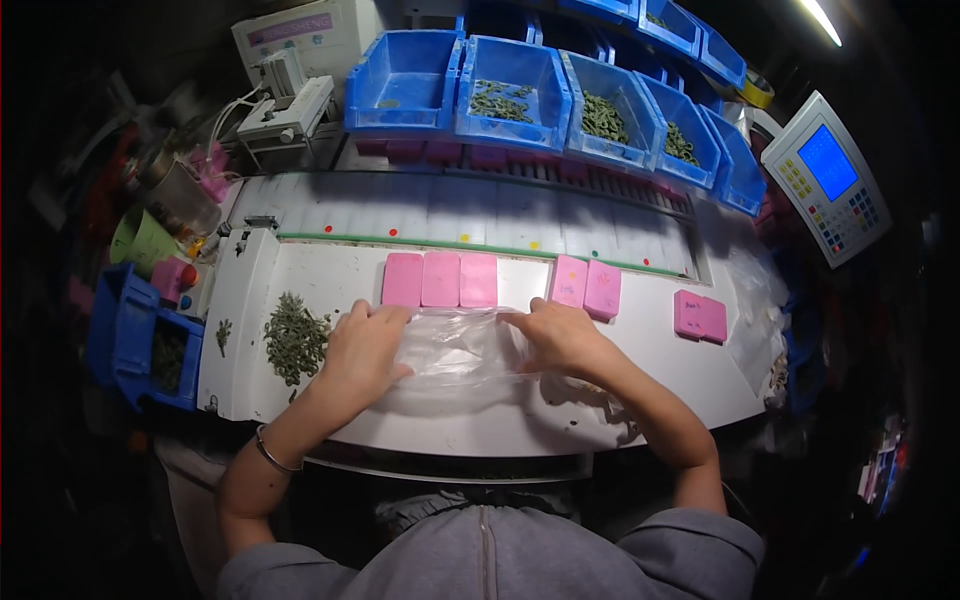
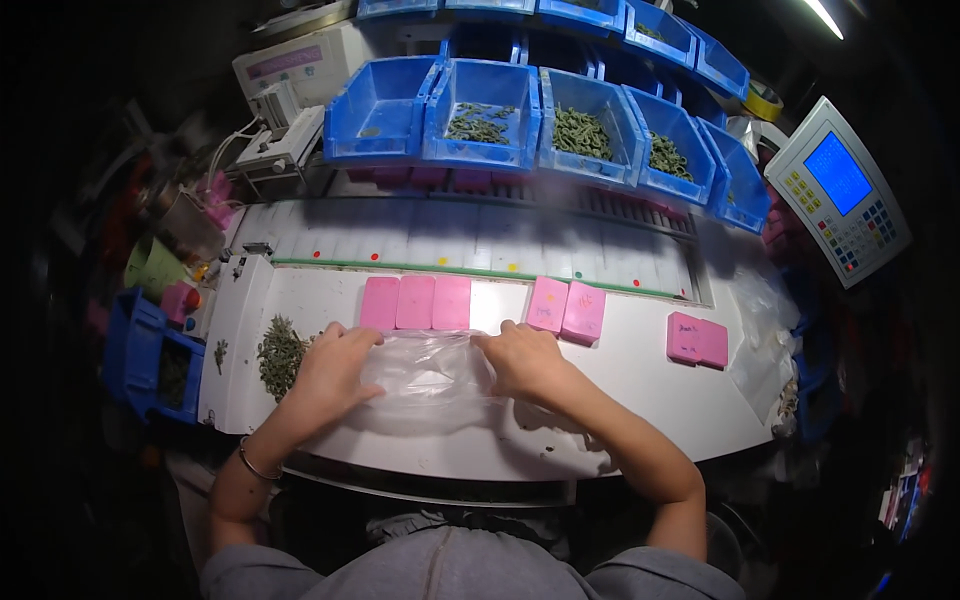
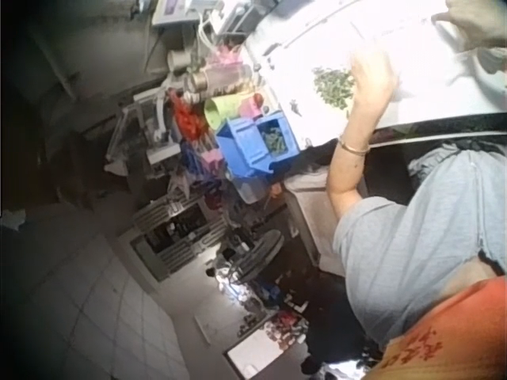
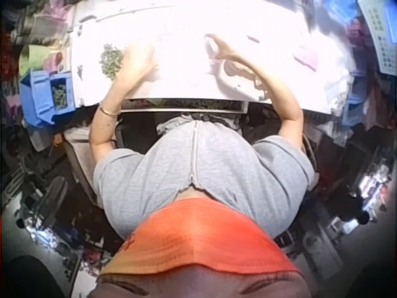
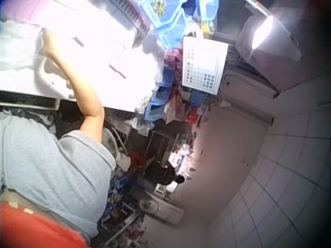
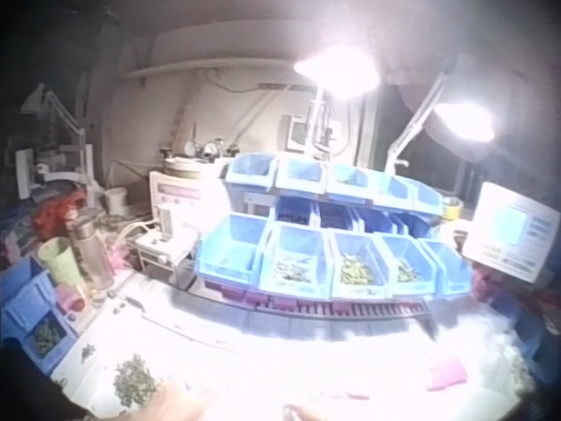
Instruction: The person opens pink plastic containers, removes small dried herb sprigs, and places them into blue bins on a conveyor system. They repeatedly open and close the containers, transfer the herbs, and occasionally wipe the containers with a cloth before continuing the process.
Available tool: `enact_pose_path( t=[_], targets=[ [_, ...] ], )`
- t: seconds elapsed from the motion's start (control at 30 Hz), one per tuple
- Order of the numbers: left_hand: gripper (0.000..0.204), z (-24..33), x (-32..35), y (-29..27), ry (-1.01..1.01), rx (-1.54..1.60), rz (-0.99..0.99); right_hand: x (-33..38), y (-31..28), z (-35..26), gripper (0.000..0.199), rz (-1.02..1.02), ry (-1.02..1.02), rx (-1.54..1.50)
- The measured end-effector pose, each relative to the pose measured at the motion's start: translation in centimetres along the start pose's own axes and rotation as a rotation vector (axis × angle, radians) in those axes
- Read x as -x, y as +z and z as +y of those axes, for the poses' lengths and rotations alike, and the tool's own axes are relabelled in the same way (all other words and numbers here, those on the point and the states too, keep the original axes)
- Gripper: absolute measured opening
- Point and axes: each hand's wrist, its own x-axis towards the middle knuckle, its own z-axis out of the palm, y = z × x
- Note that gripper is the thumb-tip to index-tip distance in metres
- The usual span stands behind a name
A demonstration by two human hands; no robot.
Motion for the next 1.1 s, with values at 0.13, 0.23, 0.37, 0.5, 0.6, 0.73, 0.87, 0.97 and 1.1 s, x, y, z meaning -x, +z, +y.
enact_pose_path(
  t=[0.13,0.23,0.37,0.5,0.6,0.73,0.87,0.97,1.1],
  targets=[
    [0.049,-1.8,-0.2,1.2,-0.032,0.115,-0.081,-1.9,1.1,0.0,0.043,-0.026,-0.022,-0.016],
    [0.044,-2.6,-0.4,1.6,-0.128,0.228,-0.129,-3.1,1.0,0.8,0.034,-0.159,-0.036,-0.150],
    [0.039,-2.5,-0.8,1.3,-0.249,0.226,-0.116,-3.6,1.5,2.1,0.029,-0.181,-0.081,-0.316],
    [0.035,-2.7,-0.5,1.3,-0.224,0.192,-0.024,-3.1,0.3,3.2,0.033,-0.322,-0.106,-0.564],
    [0.031,-2.6,-0.4,1.3,-0.259,0.193,0.024,-2.9,1.2,4.4,0.033,-0.276,-0.039,-0.814],
    [0.025,-2.2,-0.6,1.7,-0.212,0.099,0.109,-3.4,1.5,2.8,0.028,-0.121,-0.001,-0.595],
    [0.021,-1.0,-0.1,0.7,-0.139,0.034,0.216,-1.8,0.6,1.0,0.030,0.021,-0.101,-0.423],
    [0.019,0.7,0.3,-0.5,-0.084,0.042,0.324,0.0,-1.0,0.6,0.035,0.034,-0.091,-0.371],
    [0.016,2.2,0.5,-1.0,-0.050,0.101,0.433,0.5,-3.8,0.2,0.040,0.063,-0.100,-0.389]
  ],
)
